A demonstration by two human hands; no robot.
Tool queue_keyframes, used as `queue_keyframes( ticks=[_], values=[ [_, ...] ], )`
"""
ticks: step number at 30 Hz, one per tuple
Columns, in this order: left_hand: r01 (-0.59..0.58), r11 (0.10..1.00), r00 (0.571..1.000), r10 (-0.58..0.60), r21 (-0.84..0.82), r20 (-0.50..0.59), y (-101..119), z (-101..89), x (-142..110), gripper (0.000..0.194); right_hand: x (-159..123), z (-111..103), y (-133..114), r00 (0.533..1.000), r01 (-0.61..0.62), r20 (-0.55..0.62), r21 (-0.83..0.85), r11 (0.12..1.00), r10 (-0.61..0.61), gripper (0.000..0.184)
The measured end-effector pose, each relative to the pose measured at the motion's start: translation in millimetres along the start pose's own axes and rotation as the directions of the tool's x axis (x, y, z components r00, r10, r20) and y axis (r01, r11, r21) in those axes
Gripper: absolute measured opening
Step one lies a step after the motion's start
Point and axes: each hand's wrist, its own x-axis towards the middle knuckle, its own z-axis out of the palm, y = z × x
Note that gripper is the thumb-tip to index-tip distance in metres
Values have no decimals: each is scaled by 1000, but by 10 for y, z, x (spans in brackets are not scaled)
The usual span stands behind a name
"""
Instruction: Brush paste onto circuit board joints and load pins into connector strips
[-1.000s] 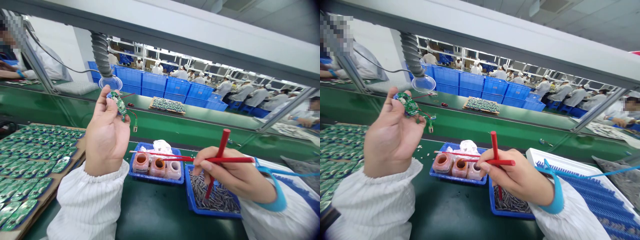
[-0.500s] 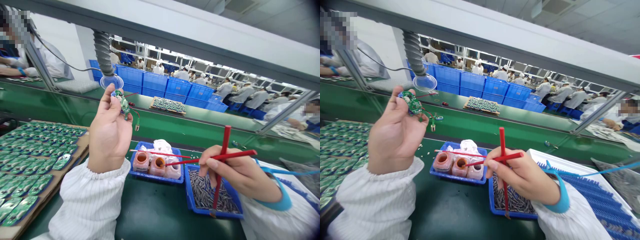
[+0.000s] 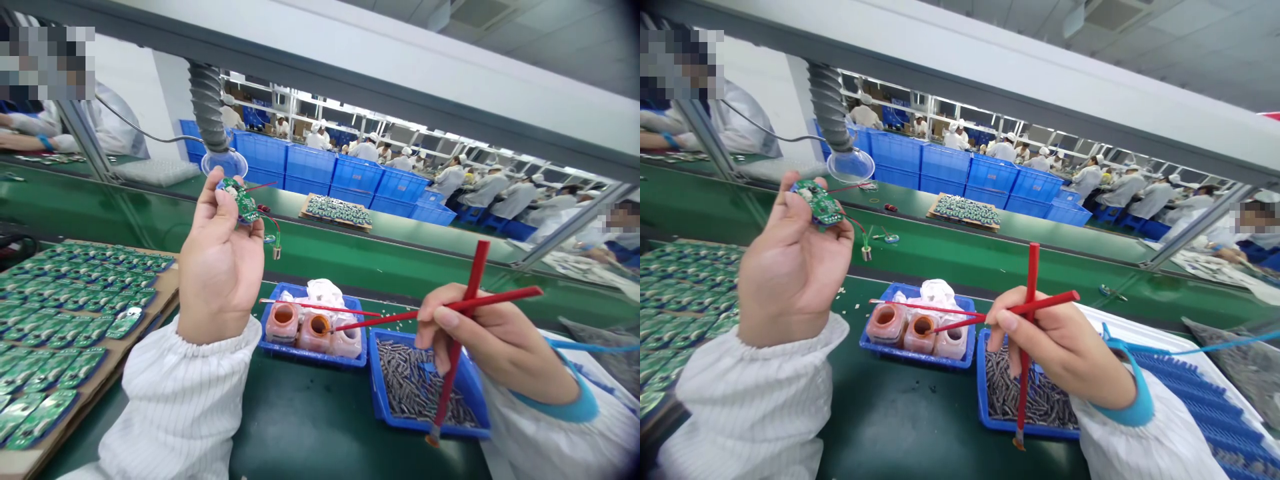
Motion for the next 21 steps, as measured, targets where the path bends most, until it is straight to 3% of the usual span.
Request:
queue_keyframes(
  ticks=[8,14,21],
  values=[
    [1,999,999,-3,-44,-40,12,23,-14,15,-200,-6,-60,1000,-26,-12,-40,999,25,21],
    [-9,1000,1000,9,-7,14,-11,5,-11,17,-211,112,-121,983,30,-177,-94,995,-47,19],
    [-4,998,1000,4,-68,4,4,37,-28,15,-222,131,-92,990,-8,-143,-77,997,-3,23]
  ],
)
